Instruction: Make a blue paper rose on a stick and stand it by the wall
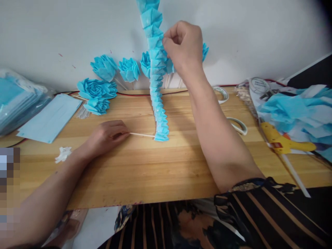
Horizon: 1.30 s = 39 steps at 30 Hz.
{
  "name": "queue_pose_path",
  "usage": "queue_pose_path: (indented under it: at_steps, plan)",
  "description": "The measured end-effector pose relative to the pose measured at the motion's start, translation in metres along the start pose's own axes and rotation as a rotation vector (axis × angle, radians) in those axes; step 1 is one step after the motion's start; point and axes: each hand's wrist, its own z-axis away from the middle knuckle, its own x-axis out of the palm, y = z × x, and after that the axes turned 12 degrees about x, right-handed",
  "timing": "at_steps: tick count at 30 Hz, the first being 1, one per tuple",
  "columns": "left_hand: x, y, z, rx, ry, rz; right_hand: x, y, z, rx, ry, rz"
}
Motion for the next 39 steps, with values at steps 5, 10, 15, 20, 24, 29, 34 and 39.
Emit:
queue_pose_path:
  at_steps: [5,10,15,20,24,29,34,39]
  plan:
    - [-0.0003,0.0002,0.0003,-0.003,-0.003,0.002,0.0001,-0.0035,0.0023,0.002,-0.006,0.003]
    - [-0.0018,0.0005,0.0007,-0.020,-0.016,0.011,0.0024,-0.0026,0.0032,-0.034,0.000,-0.076]
    - [-0.0025,-0.0008,0.0012,-0.006,-0.015,0.038,-0.0001,-0.0051,0.0059,-0.040,-0.005,-0.026]
    - [-0.0034,-0.0007,0.0008,-0.021,-0.023,0.055,-0.0021,-0.0080,0.0068,-0.027,-0.025,0.014]
    - [-0.0039,-0.0002,0.0004,-0.026,-0.027,0.055,-0.0001,-0.0065,0.0050,-0.036,-0.006,-0.052]
    - [-0.0031,-0.0019,0.0016,-0.010,-0.015,0.050,0.0012,-0.0041,0.0037,-0.059,0.002,-0.099]
    - [-0.0028,-0.0031,0.0019,-0.009,-0.006,0.048,0.0019,-0.0032,0.0033,-0.053,-0.001,-0.094]
    - [-0.0034,-0.0024,0.0006,-0.004,0.000,0.048,0.0011,-0.0044,0.0035,-0.049,-0.006,-0.091]
